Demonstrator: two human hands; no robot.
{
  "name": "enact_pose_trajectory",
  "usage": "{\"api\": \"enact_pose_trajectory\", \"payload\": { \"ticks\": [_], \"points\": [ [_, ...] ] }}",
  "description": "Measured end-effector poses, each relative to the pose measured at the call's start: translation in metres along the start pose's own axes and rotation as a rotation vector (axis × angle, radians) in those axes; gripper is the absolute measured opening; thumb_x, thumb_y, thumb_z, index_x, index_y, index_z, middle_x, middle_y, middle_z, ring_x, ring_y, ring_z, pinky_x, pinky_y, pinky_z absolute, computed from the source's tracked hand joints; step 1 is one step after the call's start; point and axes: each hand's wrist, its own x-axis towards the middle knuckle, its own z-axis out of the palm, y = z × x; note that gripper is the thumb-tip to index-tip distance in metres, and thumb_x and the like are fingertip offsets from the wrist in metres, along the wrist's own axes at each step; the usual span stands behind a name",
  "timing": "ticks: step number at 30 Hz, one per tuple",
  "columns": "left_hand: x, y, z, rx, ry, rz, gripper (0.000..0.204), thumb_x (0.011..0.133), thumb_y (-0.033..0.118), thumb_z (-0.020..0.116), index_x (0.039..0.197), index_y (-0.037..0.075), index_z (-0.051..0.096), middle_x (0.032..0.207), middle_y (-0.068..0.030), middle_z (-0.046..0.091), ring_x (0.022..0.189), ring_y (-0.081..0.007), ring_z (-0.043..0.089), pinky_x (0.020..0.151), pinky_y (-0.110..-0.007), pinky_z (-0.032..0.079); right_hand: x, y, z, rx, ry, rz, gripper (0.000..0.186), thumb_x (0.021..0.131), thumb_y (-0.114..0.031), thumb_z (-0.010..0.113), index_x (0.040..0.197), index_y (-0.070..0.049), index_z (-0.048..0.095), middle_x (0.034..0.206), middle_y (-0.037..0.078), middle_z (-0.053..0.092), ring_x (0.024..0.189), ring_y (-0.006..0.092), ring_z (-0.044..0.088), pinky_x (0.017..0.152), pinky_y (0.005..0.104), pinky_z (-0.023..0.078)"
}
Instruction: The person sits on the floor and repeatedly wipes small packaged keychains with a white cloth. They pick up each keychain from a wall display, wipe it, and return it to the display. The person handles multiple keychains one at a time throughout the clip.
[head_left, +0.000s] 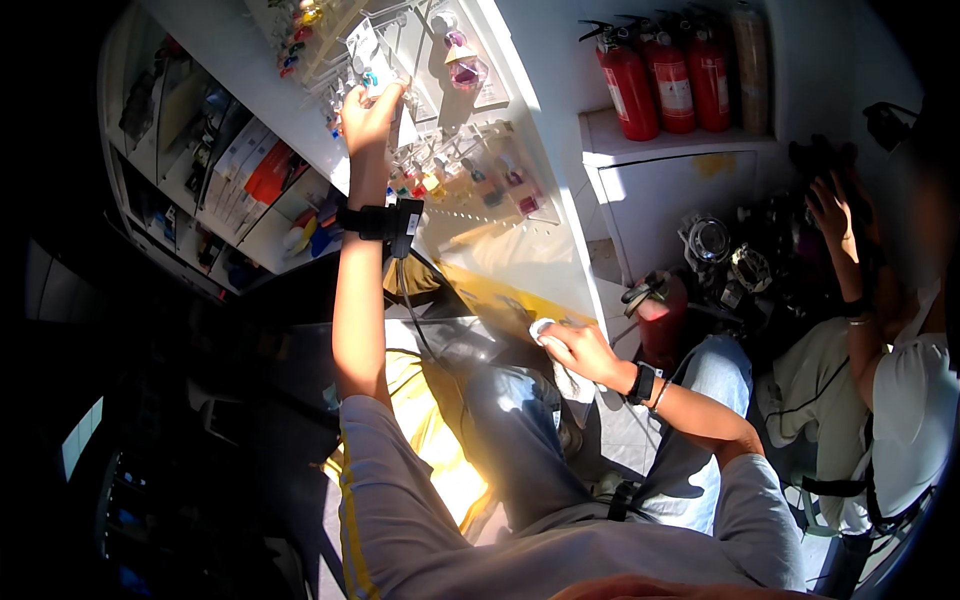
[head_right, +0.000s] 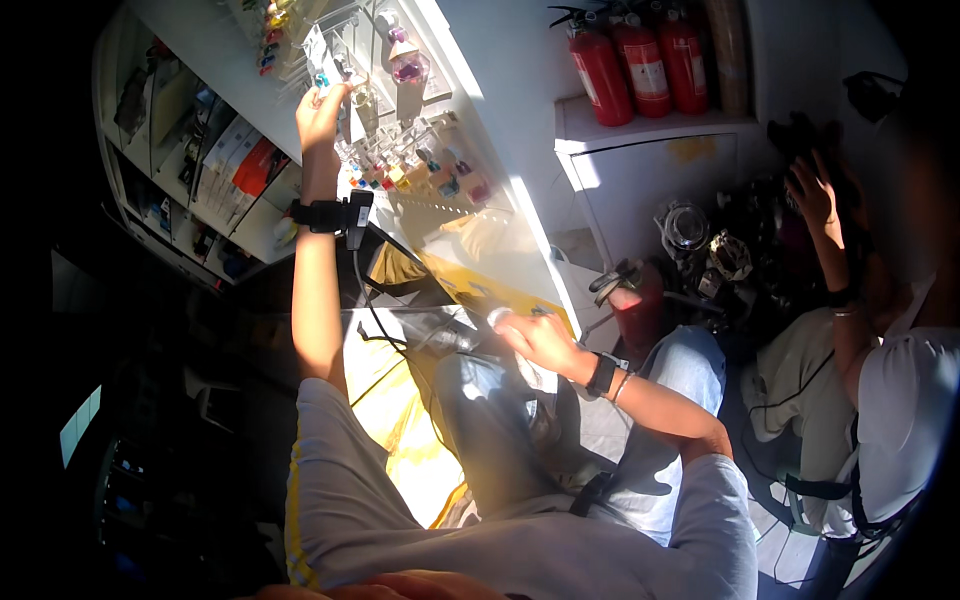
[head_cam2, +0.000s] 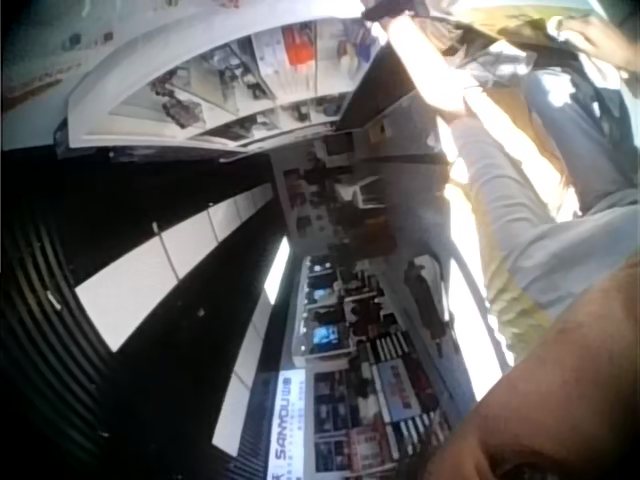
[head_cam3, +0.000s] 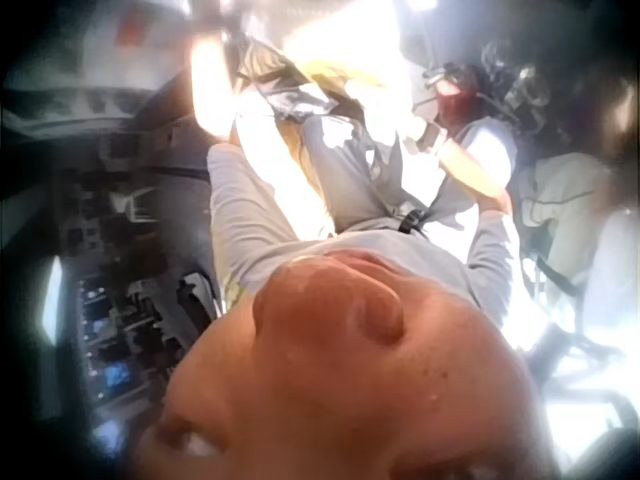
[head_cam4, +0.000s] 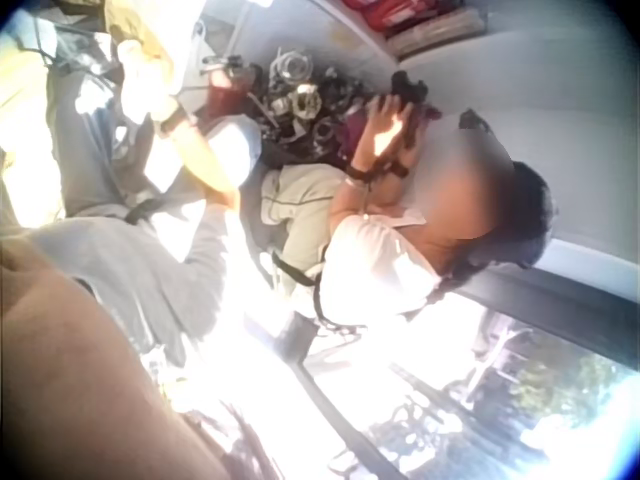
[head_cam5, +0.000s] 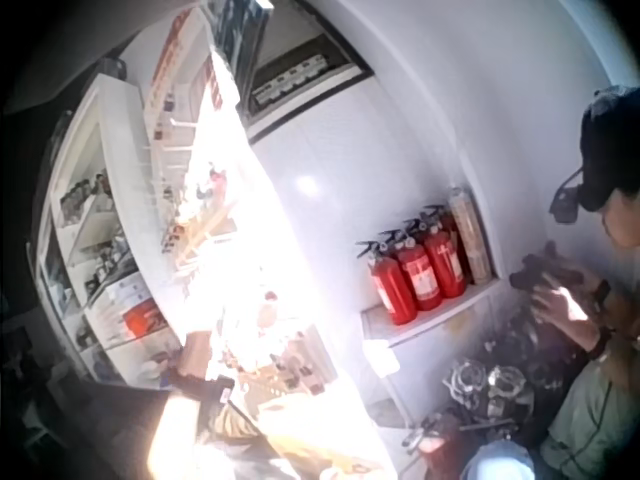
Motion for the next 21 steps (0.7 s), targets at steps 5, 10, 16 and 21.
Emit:
{"api": "enact_pose_trajectory", "payload": {
  "ticks": [5, 10, 16, 21],
  "points": [
    [-0.007, 0.037, -0.025, 0.010, -0.069, -0.089, 0.024, 0.080, 0.014, 0.066, 0.099, 0.000, 0.063, 0.080, -0.0005, 0.063, 0.074, -0.0085, 0.058, 0.067, -0.020, 0.043, 0.001, 0.005, -0.002, -0.009, -0.001, 0.001, 0.015, 0.089, -0.022, 0.057, 0.094, -0.009, 0.063, 0.066, 0.013, 0.062, 0.058, 0.0328, 0.060, 0.053, 0.0397, 0.047],
    [0.011, 0.047, -0.062, -0.394, -0.317, -0.237, 0.060, 0.086, 0.025, 0.057, 0.129, -0.012, 0.038, 0.089, -0.0043, 0.051, 0.068, -0.0099, 0.044, 0.058, -0.025, 0.038, 0.001, 0.002, 0.005, -0.008, 0.001, -0.004, 0.016, 0.090, -0.022, 0.057, 0.095, -0.009, 0.064, 0.067, 0.014, 0.062, 0.059, 0.0336, 0.060, 0.053, 0.0402, 0.047],
    [-0.074, 0.064, -0.047, -0.769, -0.411, -0.189, 0.097, 0.070, 0.035, 0.064, 0.140, -0.013, 0.017, 0.110, -0.0147, 0.046, 0.095, -0.0222, 0.050, 0.092, -0.035, 0.049, 0.005, 0.003, -0.005, -0.013, 0.042, 0.059, 0.013, 0.088, -0.020, 0.059, 0.094, -0.010, 0.064, 0.068, 0.014, 0.062, 0.062, 0.0336, 0.061, 0.055, 0.0399, 0.048],
    [-0.227, -0.042, -0.042, -1.253, -0.528, -0.445, 0.099, 0.066, 0.040, 0.066, 0.139, -0.012, 0.025, 0.096, -0.0188, 0.051, 0.080, -0.0261, 0.054, 0.070, -0.044, 0.056, 0.011, -0.002, -0.019, 0.108, 0.140, 0.140, 0.012, 0.089, -0.015, 0.058, 0.095, -0.006, 0.063, 0.075, 0.013, 0.065, 0.065, 0.0328, 0.064, 0.059, 0.0352, 0.050]
  ]
}}
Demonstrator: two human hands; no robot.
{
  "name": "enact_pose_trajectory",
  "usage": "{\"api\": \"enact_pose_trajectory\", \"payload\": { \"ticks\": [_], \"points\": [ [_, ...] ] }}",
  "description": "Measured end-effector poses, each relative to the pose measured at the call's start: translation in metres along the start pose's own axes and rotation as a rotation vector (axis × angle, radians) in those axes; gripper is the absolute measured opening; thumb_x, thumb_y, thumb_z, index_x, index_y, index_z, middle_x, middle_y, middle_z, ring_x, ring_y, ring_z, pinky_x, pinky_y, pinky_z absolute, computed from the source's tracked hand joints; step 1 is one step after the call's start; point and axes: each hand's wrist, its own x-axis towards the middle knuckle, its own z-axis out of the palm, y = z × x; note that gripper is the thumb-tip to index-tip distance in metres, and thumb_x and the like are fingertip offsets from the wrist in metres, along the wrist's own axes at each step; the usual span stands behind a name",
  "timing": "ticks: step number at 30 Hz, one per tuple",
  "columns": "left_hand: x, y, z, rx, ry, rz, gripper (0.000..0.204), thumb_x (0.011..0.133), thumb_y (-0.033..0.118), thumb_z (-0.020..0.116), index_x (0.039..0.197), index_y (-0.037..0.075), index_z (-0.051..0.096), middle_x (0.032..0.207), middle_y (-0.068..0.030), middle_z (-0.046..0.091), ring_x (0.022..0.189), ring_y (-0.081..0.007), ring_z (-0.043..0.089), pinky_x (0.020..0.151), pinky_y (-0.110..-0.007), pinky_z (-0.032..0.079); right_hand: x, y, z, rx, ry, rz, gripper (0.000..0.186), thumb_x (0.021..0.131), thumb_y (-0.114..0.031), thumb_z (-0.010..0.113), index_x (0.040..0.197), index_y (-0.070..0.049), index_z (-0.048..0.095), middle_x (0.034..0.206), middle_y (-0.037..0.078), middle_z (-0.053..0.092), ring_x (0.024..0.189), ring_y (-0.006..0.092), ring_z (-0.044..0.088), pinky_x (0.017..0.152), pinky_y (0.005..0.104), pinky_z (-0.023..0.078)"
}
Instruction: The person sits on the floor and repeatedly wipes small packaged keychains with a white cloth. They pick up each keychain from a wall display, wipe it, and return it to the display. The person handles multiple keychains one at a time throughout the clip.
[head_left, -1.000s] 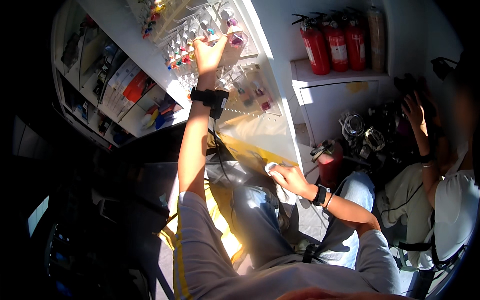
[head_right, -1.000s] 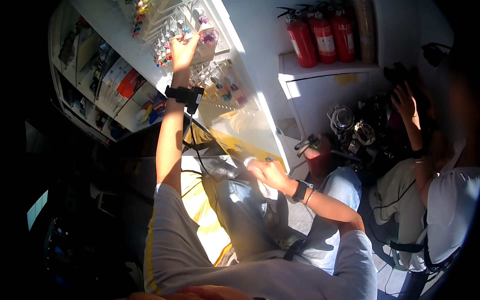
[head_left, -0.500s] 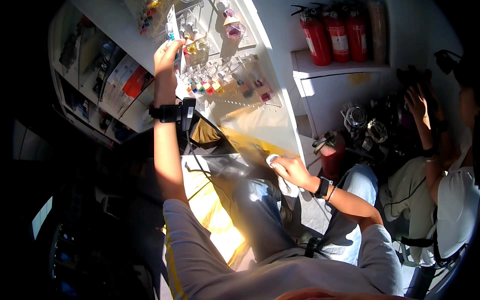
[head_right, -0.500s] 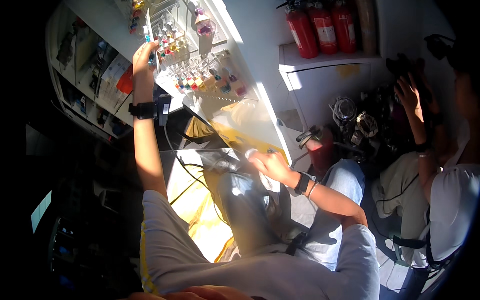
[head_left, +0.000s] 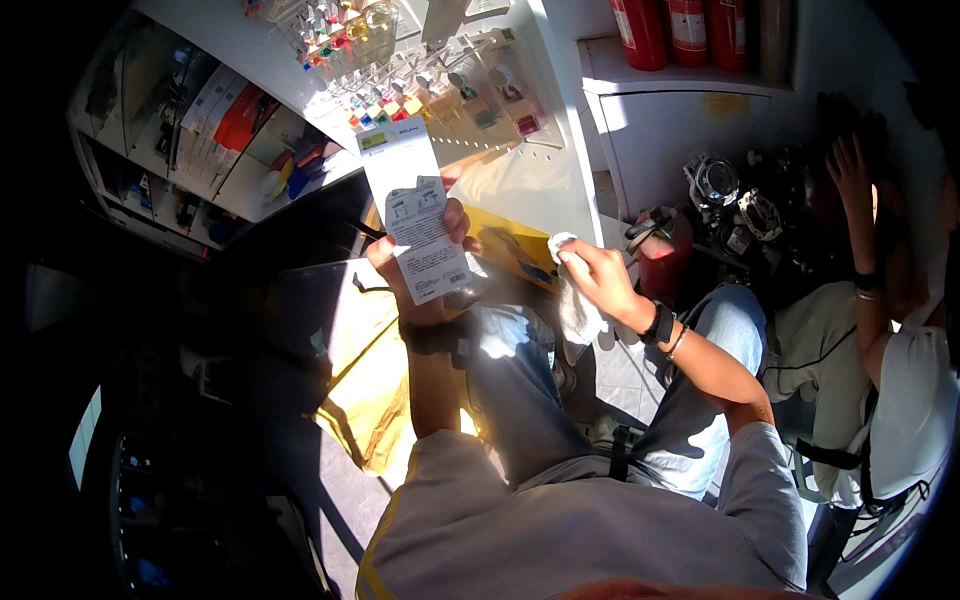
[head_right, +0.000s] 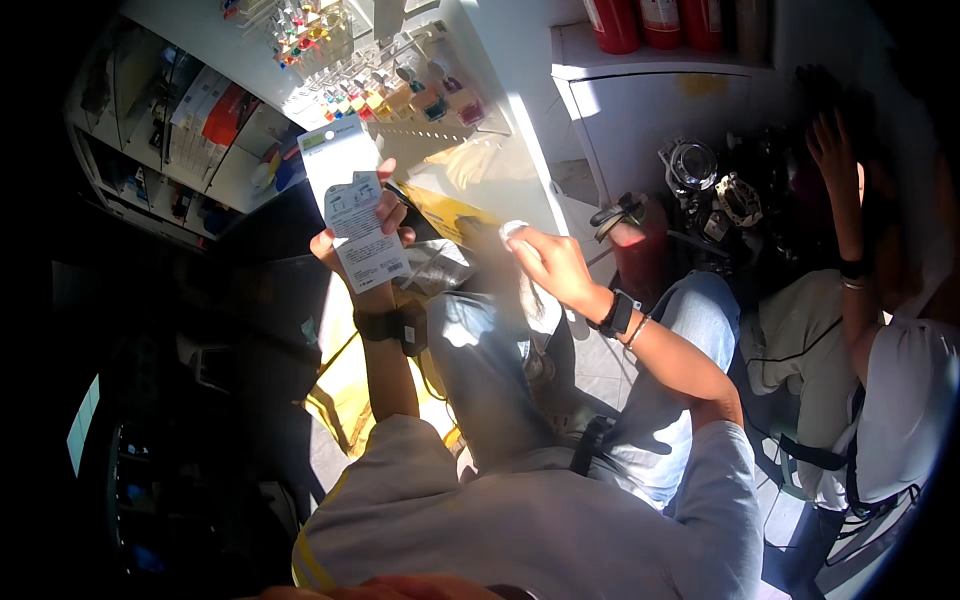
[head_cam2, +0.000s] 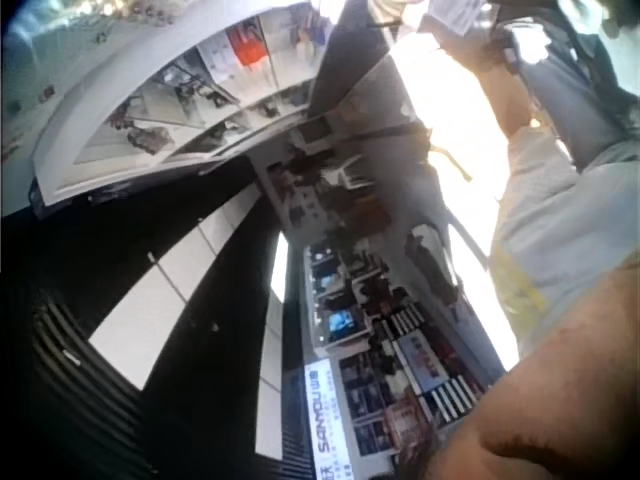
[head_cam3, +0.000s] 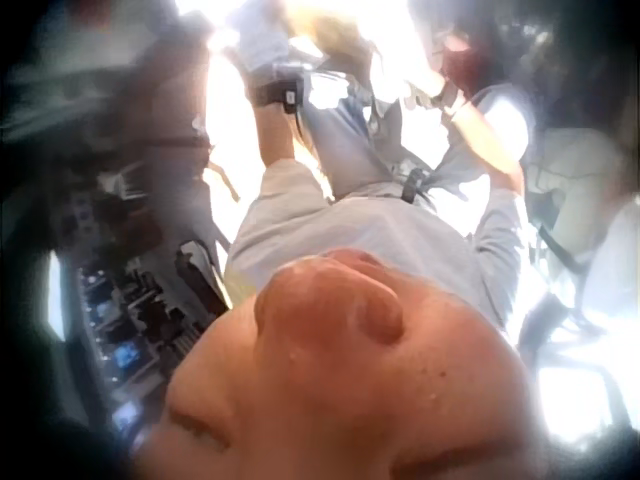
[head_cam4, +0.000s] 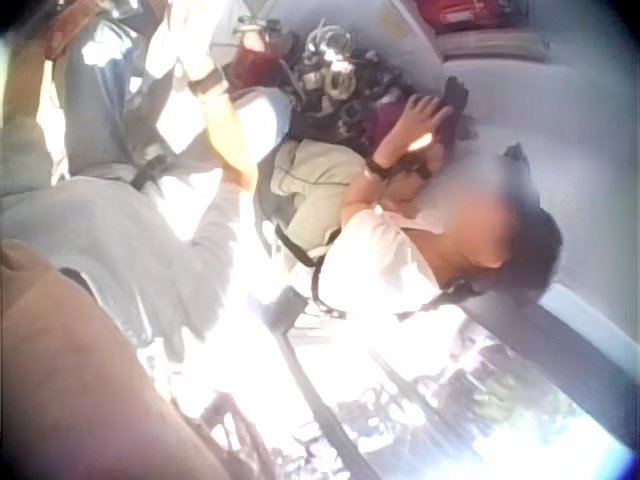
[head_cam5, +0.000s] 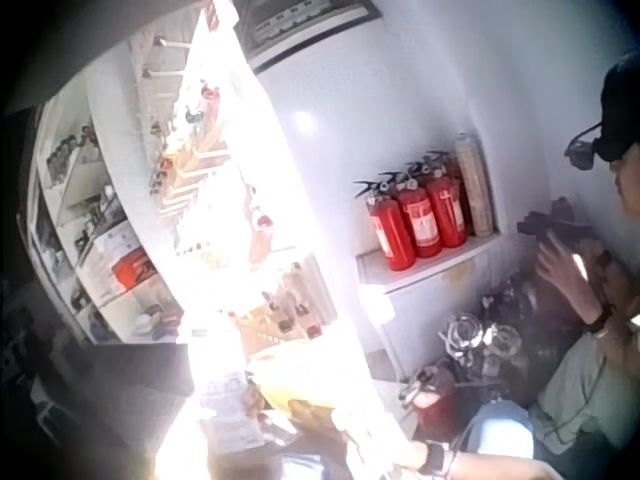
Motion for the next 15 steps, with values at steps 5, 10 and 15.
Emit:
{"api": "enact_pose_trajectory", "payload": {
  "ticks": [5, 10, 15],
  "points": [
    [-0.077, -0.116, -0.026, -0.142, 0.455, -0.151, 0.090, 0.075, 0.036, 0.063, 0.145, -0.002, 0.020, 0.095, -0.0126, 0.054, 0.077, -0.0195, 0.054, 0.068, -0.034, 0.052, 0.001, -0.001, -0.008, 0.099, 0.089, 0.151, 0.016, 0.094, -0.015, 0.055, 0.097, 0.000, 0.061, 0.076, 0.011, 0.063, 0.061, 0.0089, 0.057, 0.056, 0.0262, 0.046],
    [-0.089, -0.169, -0.044, 0.003, 0.476, -0.396, 0.078, 0.085, 0.065, 0.048, 0.130, 0.001, 0.042, 0.082, -0.0031, 0.051, 0.070, -0.0132, 0.050, 0.064, -0.027, 0.046, 0.002, 0.017, -0.004, 0.251, 0.124, 0.343, 0.027, 0.097, -0.021, 0.049, 0.107, 0.002, 0.058, 0.086, 0.009, 0.064, 0.080, 0.0096, 0.054, 0.073, 0.0262, 0.045],
    [-0.062, -0.196, -0.033, 1.553, 0.477, -0.384, 0.062, 0.077, 0.041, 0.071, 0.116, -0.001, 0.048, 0.096, -0.0137, 0.063, 0.085, -0.0288, 0.064, 0.073, -0.039, 0.050, -0.003, 0.026, 0.005, 0.185, -0.192, 0.621, 0.044, 0.096, -0.037, 0.049, 0.116, 0.003, 0.050, 0.083, 0.013, 0.064, 0.078, 0.0168, 0.059, 0.073, 0.0305, 0.047]
  ]
}}
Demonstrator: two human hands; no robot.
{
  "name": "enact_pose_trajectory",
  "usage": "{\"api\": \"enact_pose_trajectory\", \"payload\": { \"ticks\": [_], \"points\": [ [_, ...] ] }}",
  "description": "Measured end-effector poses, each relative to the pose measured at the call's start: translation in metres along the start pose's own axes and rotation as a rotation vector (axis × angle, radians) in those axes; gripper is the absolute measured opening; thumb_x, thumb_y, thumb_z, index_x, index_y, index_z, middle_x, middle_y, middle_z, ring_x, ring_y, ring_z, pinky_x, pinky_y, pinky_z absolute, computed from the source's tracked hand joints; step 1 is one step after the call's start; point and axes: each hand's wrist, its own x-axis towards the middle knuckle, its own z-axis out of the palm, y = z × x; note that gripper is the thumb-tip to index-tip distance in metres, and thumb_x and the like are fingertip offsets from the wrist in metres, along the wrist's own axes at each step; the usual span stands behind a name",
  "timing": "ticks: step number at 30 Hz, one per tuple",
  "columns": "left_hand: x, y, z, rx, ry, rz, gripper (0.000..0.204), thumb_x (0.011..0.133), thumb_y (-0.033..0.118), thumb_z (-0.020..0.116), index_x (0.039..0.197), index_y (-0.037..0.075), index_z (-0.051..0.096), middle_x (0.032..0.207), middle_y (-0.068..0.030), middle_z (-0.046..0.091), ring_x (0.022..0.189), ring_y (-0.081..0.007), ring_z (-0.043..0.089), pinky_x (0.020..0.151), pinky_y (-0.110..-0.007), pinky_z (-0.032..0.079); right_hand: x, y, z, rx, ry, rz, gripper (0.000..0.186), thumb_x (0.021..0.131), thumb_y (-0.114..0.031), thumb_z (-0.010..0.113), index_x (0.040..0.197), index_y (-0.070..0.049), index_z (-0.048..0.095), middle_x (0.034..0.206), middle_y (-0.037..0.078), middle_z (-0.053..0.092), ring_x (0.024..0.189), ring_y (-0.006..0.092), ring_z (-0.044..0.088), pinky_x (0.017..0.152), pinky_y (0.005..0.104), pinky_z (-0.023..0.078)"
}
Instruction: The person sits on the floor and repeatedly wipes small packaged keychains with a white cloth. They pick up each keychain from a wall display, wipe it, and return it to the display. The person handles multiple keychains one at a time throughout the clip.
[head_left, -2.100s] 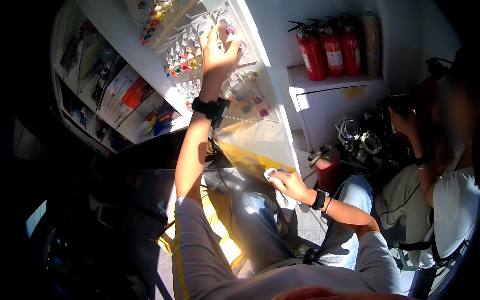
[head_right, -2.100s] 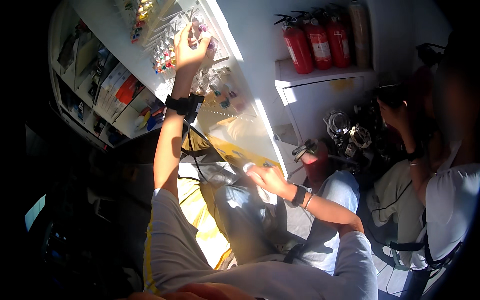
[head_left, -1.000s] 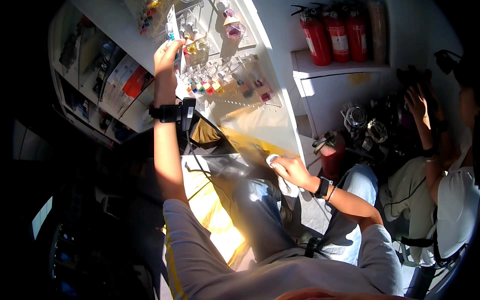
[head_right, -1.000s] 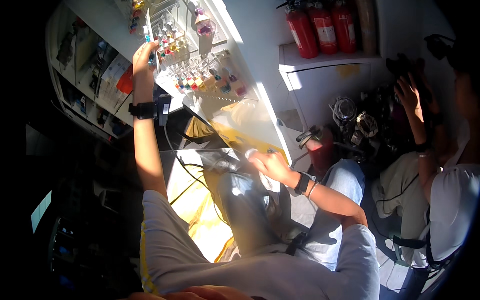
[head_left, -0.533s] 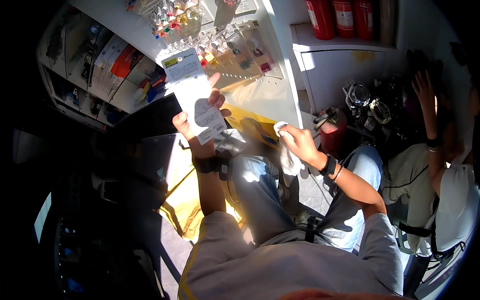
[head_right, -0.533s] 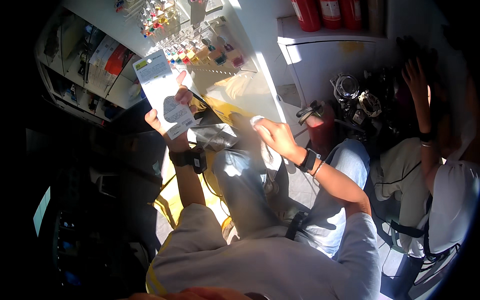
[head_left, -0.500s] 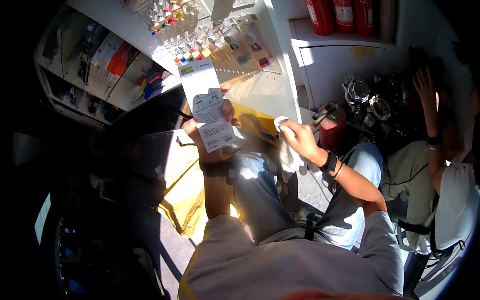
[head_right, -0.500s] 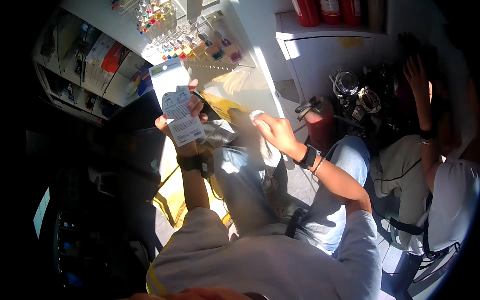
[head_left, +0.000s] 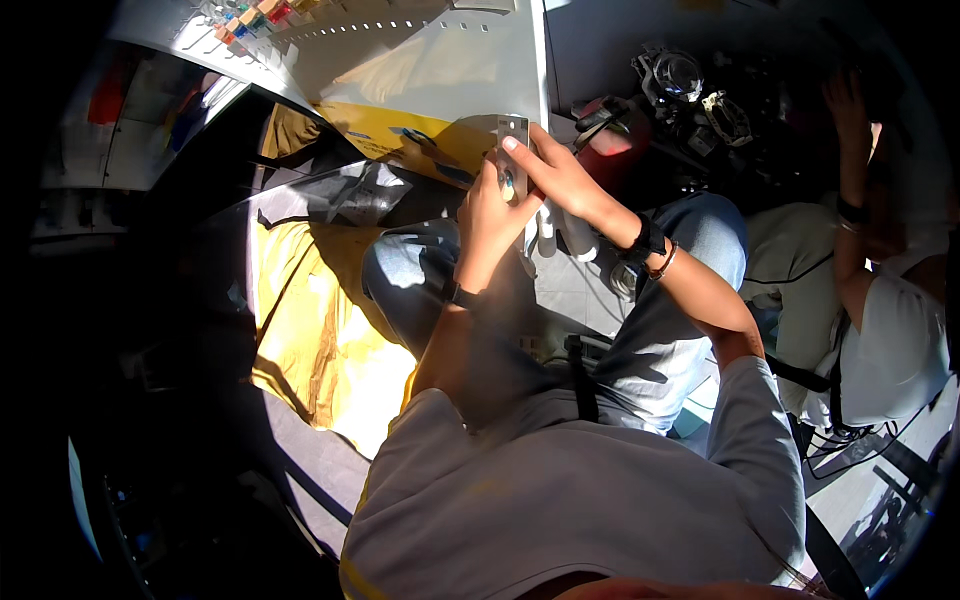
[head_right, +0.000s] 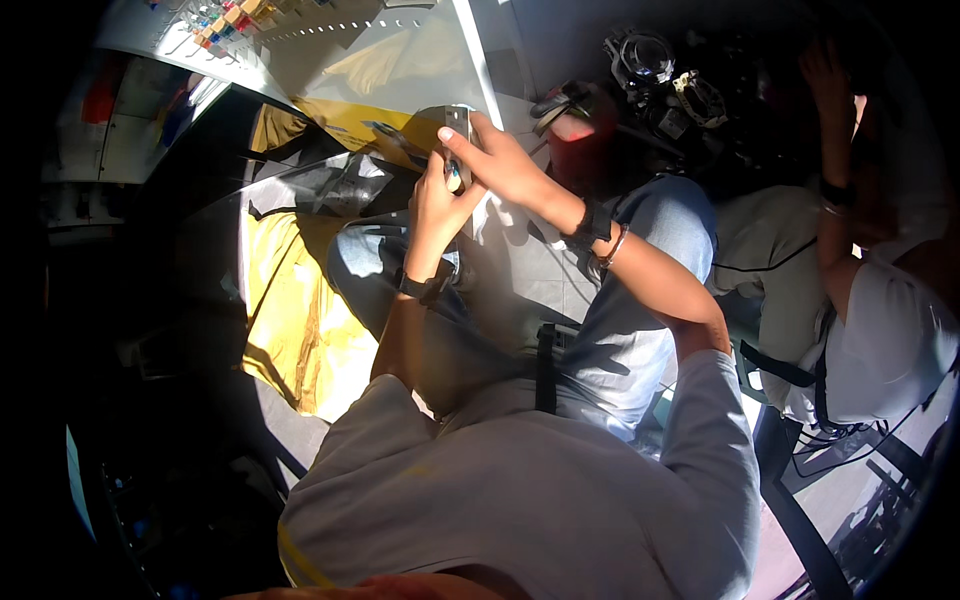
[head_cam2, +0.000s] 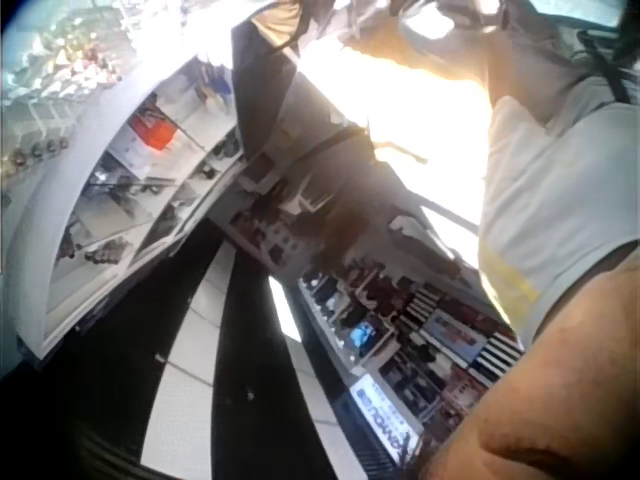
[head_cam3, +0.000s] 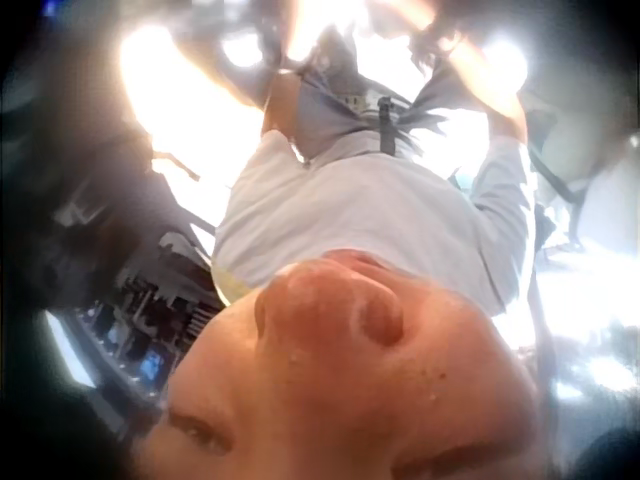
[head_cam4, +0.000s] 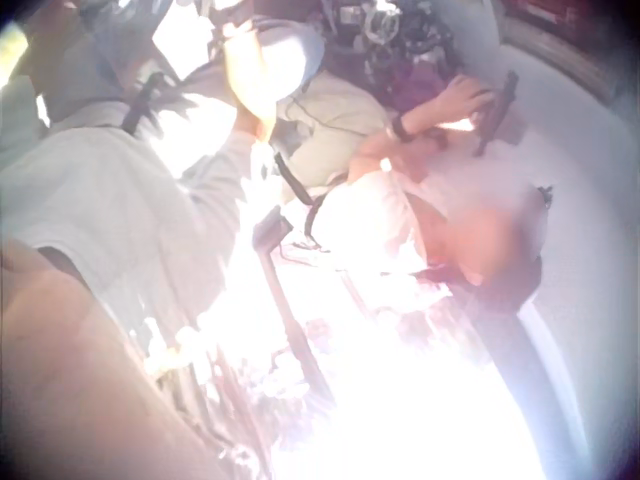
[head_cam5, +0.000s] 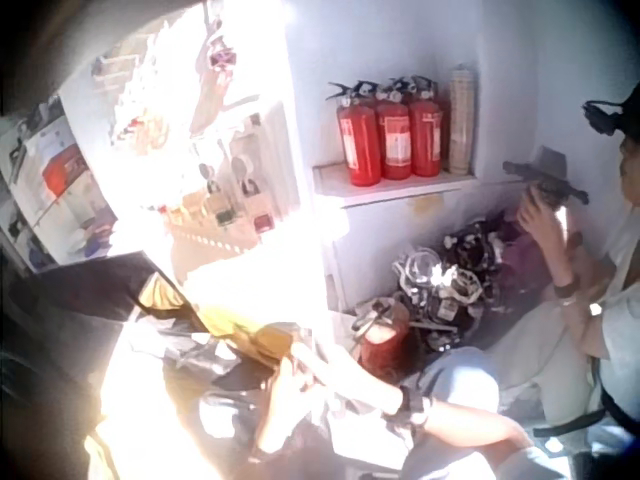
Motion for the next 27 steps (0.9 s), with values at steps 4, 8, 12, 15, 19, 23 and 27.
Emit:
{"api": "enact_pose_trajectory", "payload": {
  "ticks": [4, 8, 12, 15, 19, 23, 27],
  "points": [
    [-0.001, -0.026, 0.010, -0.458, -0.041, 0.068, 0.062, 0.072, 0.025, 0.079, 0.117, 0.000, 0.046, 0.099, -0.0125, 0.063, 0.090, -0.0272, 0.064, 0.076, -0.036, 0.050, 0.006, 0.010, -0.002, -0.083, 0.055, 0.012, 0.040, 0.096, -0.035, 0.050, 0.100, 0.004, 0.058, 0.068, 0.011, 0.061, 0.065, 0.0138, 0.056, 0.063, 0.0299, 0.046],
    [0.011, -0.021, -0.028, -1.222, -0.391, -0.277, 0.037, 0.092, 0.020, 0.057, 0.123, 0.002, 0.048, 0.108, -0.0084, 0.060, 0.096, -0.0144, 0.060, 0.083, -0.029, 0.048, 0.006, 0.004, 0.000, 0.112, 0.027, -0.027, 0.031, 0.097, -0.029, 0.053, 0.095, 0.001, 0.060, 0.073, 0.002, 0.059, 0.069, 0.0055, 0.052, 0.061, 0.0238, 0.044],
    [0.003, -0.026, -0.018, -1.440, -0.680, -0.240, 0.044, 0.094, 0.031, 0.052, 0.125, 0.000, 0.046, 0.104, -0.0169, 0.062, 0.101, -0.0233, 0.061, 0.085, -0.032, 0.049, -0.005, -0.016, -0.007, 0.209, -0.074, 0.128, 0.030, 0.096, -0.027, 0.055, 0.106, 0.001, 0.057, 0.078, 0.000, 0.060, 0.068, 0.0039, 0.054, 0.058, 0.0190, 0.044],
    [-0.001, -0.025, 0.001, -1.557, -0.600, -0.284, 0.054, 0.096, 0.050, 0.038, 0.117, 0.000, 0.045, 0.083, -0.0129, 0.056, 0.083, -0.0222, 0.056, 0.077, -0.033, 0.046, -0.003, -0.010, -0.001, 0.198, 0.056, -0.003, 0.029, 0.095, -0.026, 0.055, 0.107, 0.001, 0.055, 0.078, 0.003, 0.061, 0.055, 0.0061, 0.055, 0.047, 0.0186, 0.044],
    [0.002, -0.022, 0.000, -1.547, -0.404, -0.412, 0.078, 0.087, 0.074, 0.020, 0.109, 0.004, 0.045, 0.073, -0.0077, 0.047, 0.069, -0.0207, 0.051, 0.070, -0.037, 0.046, -0.001, -0.001, -0.007, 0.140, 0.403, -0.246, 0.029, 0.098, -0.023, 0.049, 0.117, 0.000, 0.048, 0.088, 0.004, 0.059, 0.080, 0.0089, 0.053, 0.072, 0.0242, 0.045],
    [0.001, -0.041, 0.006, -1.432, -0.302, -0.551, 0.084, 0.084, 0.078, 0.020, 0.108, 0.002, 0.049, 0.081, -0.0131, 0.059, 0.065, -0.0239, 0.062, 0.061, -0.035, 0.054, -0.009, -0.012, -0.002, -0.071, 0.317, -0.461, 0.027, 0.099, -0.014, 0.042, 0.121, -0.002, 0.050, 0.101, 0.011, 0.054, 0.091, 0.0198, 0.054, 0.081, 0.0279, 0.043],
    [0.003, -0.019, 0.018, -1.339, 0.081, -0.457, 0.077, 0.093, 0.065, 0.017, 0.129, 0.001, 0.039, 0.095, -0.0131, 0.061, 0.067, -0.0223, 0.063, 0.062, -0.033, 0.054, -0.009, 0.001, 0.020, -0.462, 0.112, -0.605, 0.021, 0.089, -0.013, 0.058, 0.108, -0.010, 0.066, 0.113, 0.013, 0.049, 0.104, 0.0281, 0.051, 0.090, 0.0353, 0.042]
  ]
}}
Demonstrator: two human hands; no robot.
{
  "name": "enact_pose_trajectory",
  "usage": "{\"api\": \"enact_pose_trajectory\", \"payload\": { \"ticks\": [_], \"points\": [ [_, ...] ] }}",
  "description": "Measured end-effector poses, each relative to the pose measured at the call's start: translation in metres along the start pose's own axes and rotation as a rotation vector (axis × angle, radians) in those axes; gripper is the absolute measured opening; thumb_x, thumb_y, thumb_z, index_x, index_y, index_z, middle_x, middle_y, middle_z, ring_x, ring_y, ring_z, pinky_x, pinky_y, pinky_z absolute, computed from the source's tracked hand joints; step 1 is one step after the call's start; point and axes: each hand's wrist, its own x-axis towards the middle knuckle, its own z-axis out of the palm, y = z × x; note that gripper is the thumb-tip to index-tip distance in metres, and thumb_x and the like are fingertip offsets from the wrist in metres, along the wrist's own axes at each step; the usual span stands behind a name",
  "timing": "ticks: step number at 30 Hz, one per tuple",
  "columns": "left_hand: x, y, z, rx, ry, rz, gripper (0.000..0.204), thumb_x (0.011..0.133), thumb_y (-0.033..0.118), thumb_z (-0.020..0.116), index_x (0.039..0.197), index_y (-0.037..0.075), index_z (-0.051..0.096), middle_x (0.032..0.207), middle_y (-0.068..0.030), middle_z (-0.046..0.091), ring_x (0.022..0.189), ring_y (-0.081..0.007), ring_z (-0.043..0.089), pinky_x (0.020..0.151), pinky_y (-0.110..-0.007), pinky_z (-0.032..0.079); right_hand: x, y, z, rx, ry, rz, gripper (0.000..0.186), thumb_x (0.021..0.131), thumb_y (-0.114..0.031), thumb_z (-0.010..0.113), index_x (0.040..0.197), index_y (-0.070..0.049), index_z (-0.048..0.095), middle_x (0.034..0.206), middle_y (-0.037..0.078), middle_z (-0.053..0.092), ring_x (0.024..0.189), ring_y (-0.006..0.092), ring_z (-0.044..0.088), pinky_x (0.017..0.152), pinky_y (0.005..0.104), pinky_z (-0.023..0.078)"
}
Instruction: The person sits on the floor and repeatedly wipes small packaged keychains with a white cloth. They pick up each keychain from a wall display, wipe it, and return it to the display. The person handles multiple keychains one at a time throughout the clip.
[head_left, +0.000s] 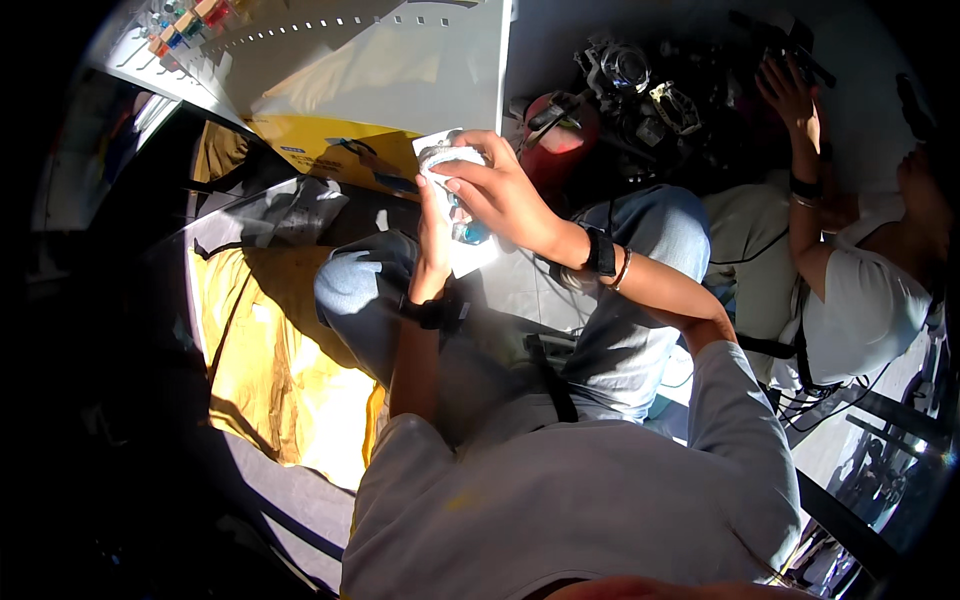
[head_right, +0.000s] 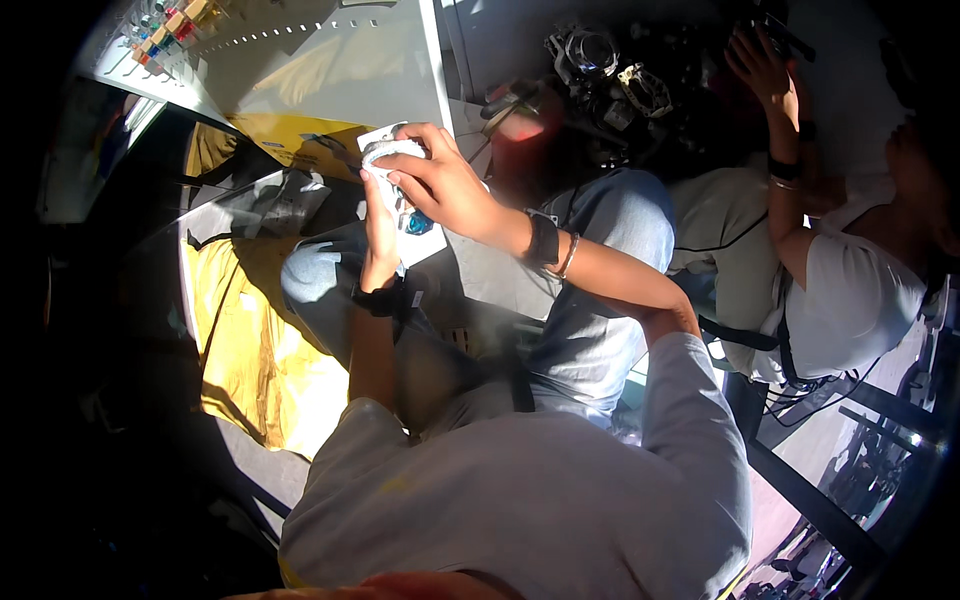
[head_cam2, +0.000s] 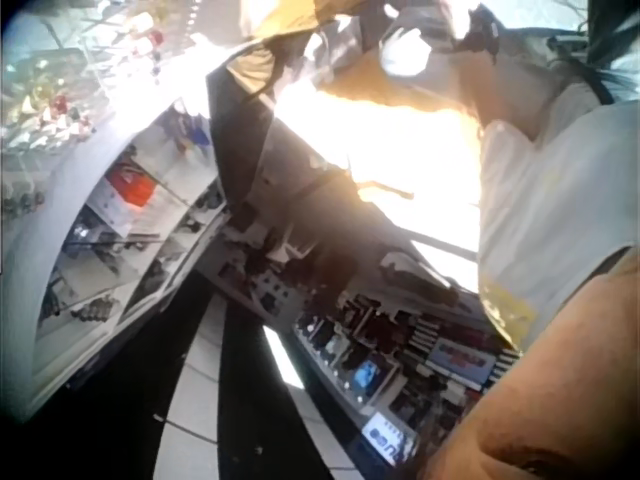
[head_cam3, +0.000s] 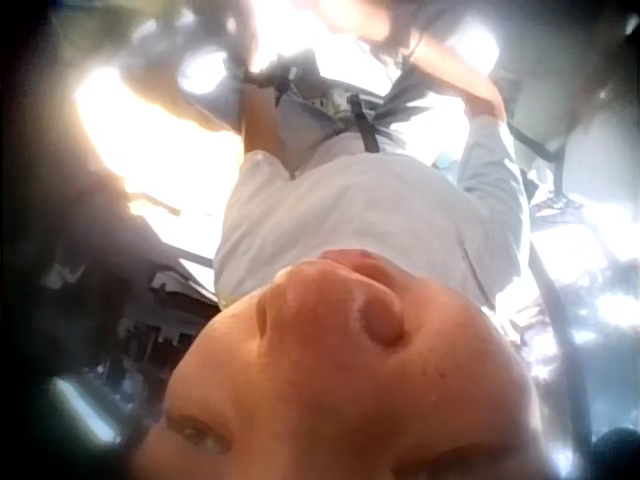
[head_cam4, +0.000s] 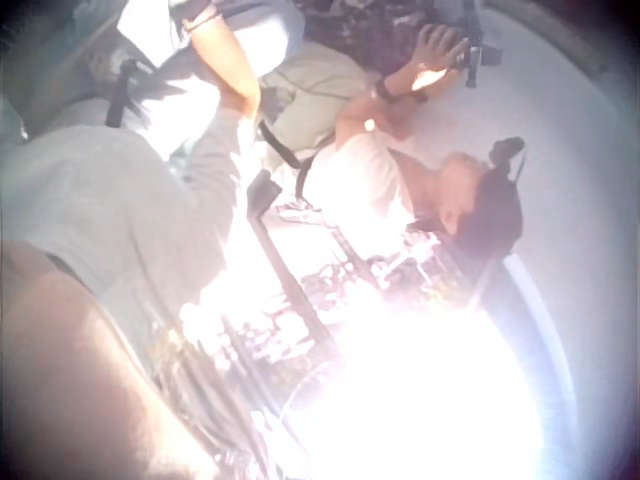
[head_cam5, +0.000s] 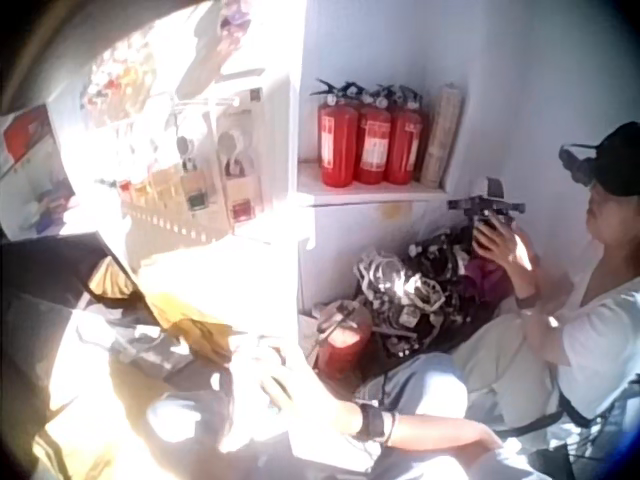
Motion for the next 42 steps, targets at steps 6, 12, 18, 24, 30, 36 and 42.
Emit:
{"api": "enact_pose_trajectory", "payload": {
  "ticks": [6, 12, 18, 24, 30, 36, 42],
  "points": [
    [-0.007, 0.013, -0.016, -0.028, -0.447, -0.265, 0.080, 0.091, 0.070, 0.016, 0.116, 0.000, 0.045, 0.079, -0.0125, 0.058, 0.064, -0.0233, 0.059, 0.062, -0.036, 0.051, 0.009, 0.003, -0.009, 0.123, 0.058, 0.150, 0.019, 0.088, -0.012, 0.062, 0.105, -0.007, 0.068, 0.106, 0.011, 0.047, 0.090, 0.0209, 0.055, 0.076, 0.0288, 0.047],
    [-0.014, 0.019, -0.013, -0.119, -0.631, -0.258, 0.079, 0.091, 0.069, 0.011, 0.109, -0.001, 0.044, 0.071, -0.0114, 0.052, 0.062, -0.0206, 0.053, 0.060, -0.035, 0.046, 0.013, 0.005, -0.015, 0.169, 0.084, 0.140, 0.025, 0.086, -0.012, 0.066, 0.108, -0.002, 0.061, 0.098, 0.009, 0.052, 0.081, 0.0164, 0.057, 0.070, 0.0258, 0.047],
    [-0.018, 0.020, -0.011, -0.068, -0.677, -0.284, 0.076, 0.091, 0.069, 0.011, 0.099, 0.002, 0.046, 0.071, -0.0100, 0.051, 0.061, -0.0195, 0.052, 0.059, -0.034, 0.046, 0.019, 0.005, -0.028, 0.078, 0.124, 0.139, 0.020, 0.089, -0.009, 0.063, 0.104, 0.001, 0.057, 0.069, 0.005, 0.057, 0.060, 0.0065, 0.051, 0.057, 0.0207, 0.042],
    [-0.015, 0.016, -0.013, -0.057, -0.615, -0.251, 0.079, 0.088, 0.073, 0.012, 0.103, 0.003, 0.048, 0.070, -0.0088, 0.052, 0.063, -0.0171, 0.054, 0.059, -0.030, 0.047, 0.033, 0.004, -0.051, -0.023, 0.299, 0.214, 0.017, 0.086, -0.012, 0.064, 0.100, -0.003, 0.062, 0.080, 0.010, 0.061, 0.065, 0.0170, 0.061, 0.060, 0.0271, 0.047],
    [-0.003, 0.011, -0.012, 0.101, -0.380, -0.077, 0.076, 0.093, 0.066, 0.015, 0.123, 0.002, 0.042, 0.091, -0.0092, 0.057, 0.069, -0.0172, 0.059, 0.064, -0.030, 0.050, 0.013, -0.003, -0.021, -0.090, -0.021, 0.012, 0.018, 0.084, -0.013, 0.065, 0.101, -0.007, 0.067, 0.100, 0.009, 0.056, 0.064, 0.0230, 0.062, 0.057, 0.0312, 0.050],
    [-0.005, 0.004, -0.017, 0.317, -0.165, 0.142, 0.069, 0.100, 0.053, 0.016, 0.141, -0.002, 0.028, 0.135, -0.0131, 0.042, 0.123, -0.0204, 0.042, 0.102, -0.031, 0.035, 0.002, -0.008, -0.004, -0.417, -0.113, -0.130, 0.035, 0.072, -0.013, 0.065, 0.107, -0.008, 0.063, 0.101, 0.003, 0.056, 0.066, 0.0227, 0.063, 0.054, 0.0323, 0.053],
    [0.000, 0.008, -0.027, 0.395, -0.124, 0.145, 0.071, 0.098, 0.056, 0.017, 0.136, -0.002, 0.036, 0.125, -0.0120, 0.050, 0.112, -0.0186, 0.051, 0.092, -0.031, 0.043, -0.013, -0.012, 0.007, -0.476, -0.204, -0.161, 0.036, 0.071, -0.008, 0.064, 0.107, -0.012, 0.064, 0.101, 0.000, 0.055, 0.070, 0.0194, 0.063, 0.053, 0.0299, 0.053]
  ]
}}
